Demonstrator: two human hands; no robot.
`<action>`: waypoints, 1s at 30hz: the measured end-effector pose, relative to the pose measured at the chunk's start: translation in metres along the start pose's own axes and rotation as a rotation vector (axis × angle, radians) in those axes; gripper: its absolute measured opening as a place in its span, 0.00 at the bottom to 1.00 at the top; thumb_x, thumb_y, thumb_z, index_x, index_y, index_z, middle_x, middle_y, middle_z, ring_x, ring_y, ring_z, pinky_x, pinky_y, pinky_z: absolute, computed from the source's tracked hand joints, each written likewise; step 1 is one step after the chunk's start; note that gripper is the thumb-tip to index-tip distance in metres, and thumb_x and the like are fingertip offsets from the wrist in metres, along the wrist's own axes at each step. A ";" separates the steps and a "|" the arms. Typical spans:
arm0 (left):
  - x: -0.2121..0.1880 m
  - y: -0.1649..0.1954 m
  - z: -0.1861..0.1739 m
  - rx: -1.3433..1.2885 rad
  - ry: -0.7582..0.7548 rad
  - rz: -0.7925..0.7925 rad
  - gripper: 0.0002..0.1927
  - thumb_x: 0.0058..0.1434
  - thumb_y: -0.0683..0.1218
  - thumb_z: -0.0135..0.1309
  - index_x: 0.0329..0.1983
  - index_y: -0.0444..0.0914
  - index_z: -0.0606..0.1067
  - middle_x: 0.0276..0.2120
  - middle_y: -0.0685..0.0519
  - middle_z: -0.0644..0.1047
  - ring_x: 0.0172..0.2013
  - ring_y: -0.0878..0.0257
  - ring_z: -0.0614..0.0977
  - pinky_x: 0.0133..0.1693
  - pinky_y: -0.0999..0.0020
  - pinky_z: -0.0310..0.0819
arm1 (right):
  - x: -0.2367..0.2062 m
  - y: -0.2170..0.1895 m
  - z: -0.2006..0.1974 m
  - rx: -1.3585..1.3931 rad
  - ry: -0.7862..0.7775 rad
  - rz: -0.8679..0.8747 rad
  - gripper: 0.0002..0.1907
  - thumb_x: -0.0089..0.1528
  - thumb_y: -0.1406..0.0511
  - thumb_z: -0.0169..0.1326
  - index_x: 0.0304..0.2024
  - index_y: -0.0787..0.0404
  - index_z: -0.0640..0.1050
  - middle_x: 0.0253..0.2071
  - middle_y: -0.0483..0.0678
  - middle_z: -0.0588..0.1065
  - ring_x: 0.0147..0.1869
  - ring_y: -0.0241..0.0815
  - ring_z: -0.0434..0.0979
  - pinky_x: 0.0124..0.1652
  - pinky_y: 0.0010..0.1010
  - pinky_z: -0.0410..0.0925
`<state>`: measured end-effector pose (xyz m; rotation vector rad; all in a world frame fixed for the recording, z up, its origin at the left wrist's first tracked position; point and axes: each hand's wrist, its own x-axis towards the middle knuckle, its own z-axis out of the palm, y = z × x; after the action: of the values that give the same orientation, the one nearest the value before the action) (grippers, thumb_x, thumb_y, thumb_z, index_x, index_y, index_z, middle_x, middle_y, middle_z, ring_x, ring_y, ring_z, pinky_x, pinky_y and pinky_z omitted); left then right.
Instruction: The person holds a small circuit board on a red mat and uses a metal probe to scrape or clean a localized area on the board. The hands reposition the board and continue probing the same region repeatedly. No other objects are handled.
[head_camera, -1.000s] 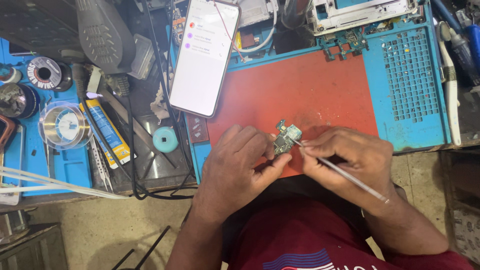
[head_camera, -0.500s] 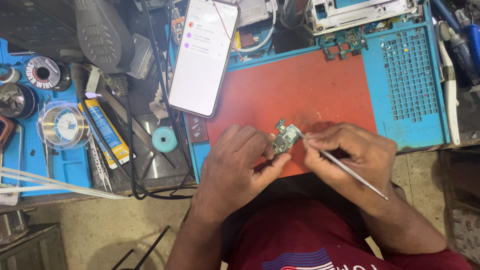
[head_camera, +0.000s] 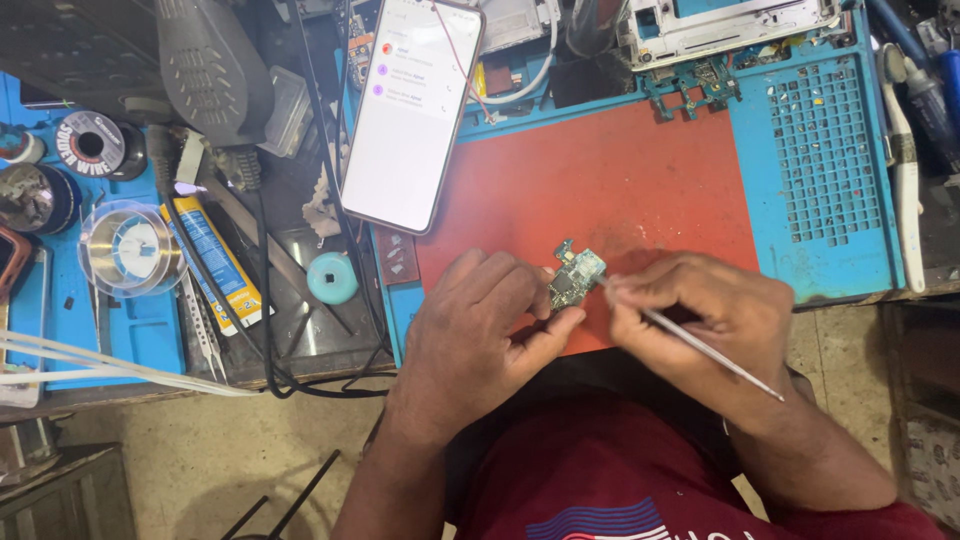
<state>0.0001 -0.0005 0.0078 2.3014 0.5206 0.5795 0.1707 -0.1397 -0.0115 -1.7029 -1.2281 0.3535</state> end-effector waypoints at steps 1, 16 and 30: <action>0.000 0.000 0.000 -0.004 0.000 0.000 0.15 0.56 0.48 0.69 0.30 0.39 0.72 0.29 0.55 0.73 0.31 0.56 0.73 0.35 0.59 0.67 | 0.000 0.000 0.000 -0.022 0.013 -0.001 0.08 0.55 0.73 0.67 0.33 0.65 0.80 0.36 0.51 0.82 0.41 0.39 0.86 0.40 0.24 0.77; 0.000 -0.001 -0.001 -0.012 0.007 0.012 0.15 0.56 0.47 0.69 0.31 0.39 0.72 0.30 0.55 0.73 0.31 0.57 0.73 0.35 0.60 0.68 | 0.003 -0.004 0.002 -0.105 0.019 -0.051 0.07 0.55 0.72 0.68 0.32 0.64 0.80 0.36 0.51 0.82 0.43 0.41 0.86 0.39 0.25 0.77; 0.000 -0.001 0.000 -0.015 0.004 0.021 0.15 0.56 0.47 0.69 0.32 0.39 0.72 0.30 0.55 0.73 0.31 0.56 0.73 0.35 0.60 0.68 | 0.002 -0.003 0.003 -0.097 0.086 0.001 0.06 0.58 0.73 0.66 0.34 0.64 0.80 0.37 0.51 0.82 0.43 0.39 0.86 0.41 0.24 0.77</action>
<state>-0.0003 0.0001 0.0075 2.2947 0.4929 0.5964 0.1678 -0.1362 -0.0095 -1.7829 -1.1984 0.2215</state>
